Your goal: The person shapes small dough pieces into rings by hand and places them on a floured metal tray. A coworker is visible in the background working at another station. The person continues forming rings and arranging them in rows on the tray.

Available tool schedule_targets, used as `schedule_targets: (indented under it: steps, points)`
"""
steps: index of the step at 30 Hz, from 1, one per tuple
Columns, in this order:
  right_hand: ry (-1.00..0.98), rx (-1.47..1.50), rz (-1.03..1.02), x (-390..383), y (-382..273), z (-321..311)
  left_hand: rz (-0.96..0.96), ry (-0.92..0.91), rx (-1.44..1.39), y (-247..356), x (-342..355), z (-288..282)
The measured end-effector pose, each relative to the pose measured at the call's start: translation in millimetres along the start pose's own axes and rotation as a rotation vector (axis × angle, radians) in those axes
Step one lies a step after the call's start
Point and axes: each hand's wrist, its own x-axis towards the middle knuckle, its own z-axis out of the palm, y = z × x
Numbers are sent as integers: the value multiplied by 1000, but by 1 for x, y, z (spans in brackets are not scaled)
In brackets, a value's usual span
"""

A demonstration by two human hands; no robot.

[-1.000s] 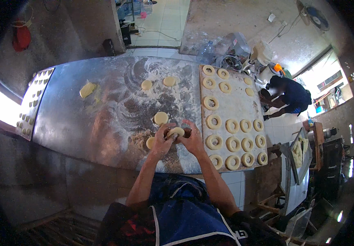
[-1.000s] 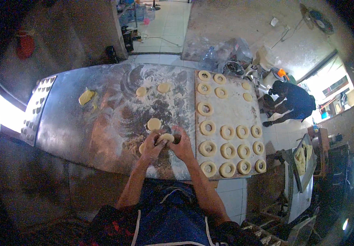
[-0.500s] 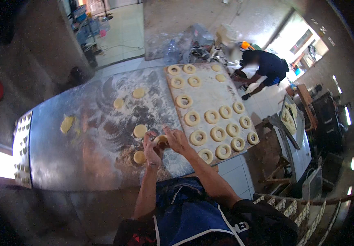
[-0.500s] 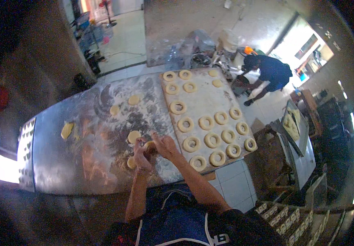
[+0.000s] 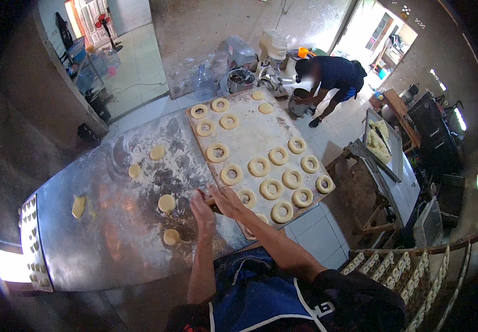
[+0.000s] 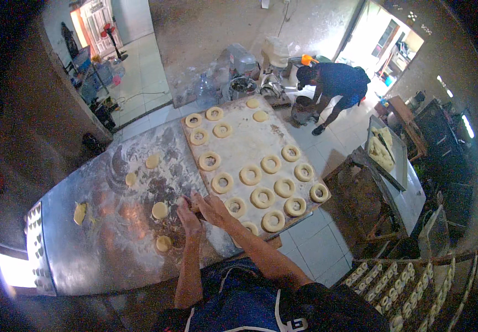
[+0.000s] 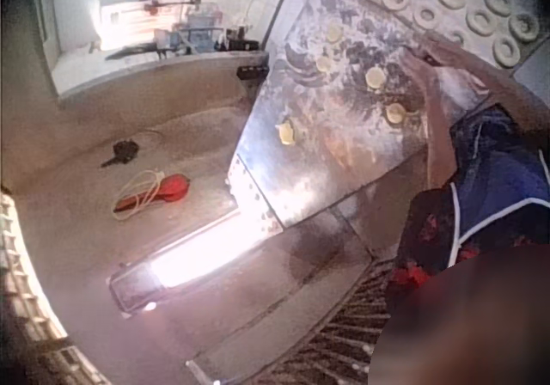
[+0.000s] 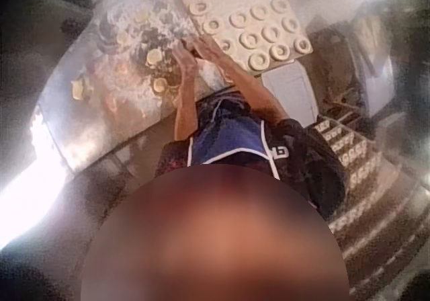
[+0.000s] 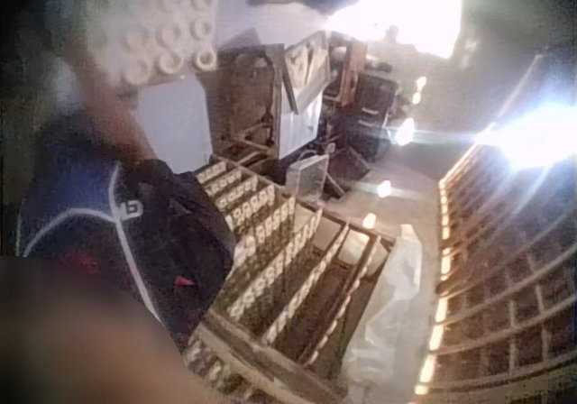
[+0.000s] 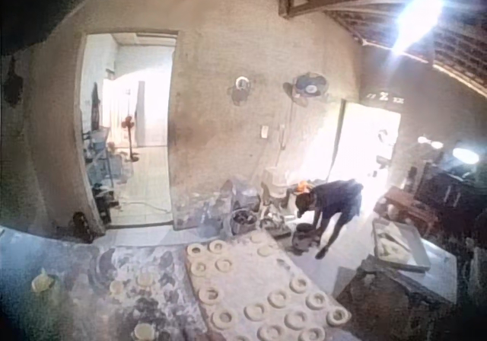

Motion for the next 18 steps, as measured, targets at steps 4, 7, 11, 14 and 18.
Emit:
schedule_targets:
  steps: [4,7,11,14,18]
  points:
    - [-97,-14,-117,6,10,-21,8,-16,-177,-24,7,3]
    - [-35,-31,-207,8,16,-39,395,-61,357,-42,10,11]
    - [-137,-38,-217,14,18,-57,112,41,67,-67,11,15]
    - [-116,177,-97,18,16,-73,41,-77,-52,-78,16,17]
    - [-192,91,-140,28,18,-96,3,103,362,-92,17,38]
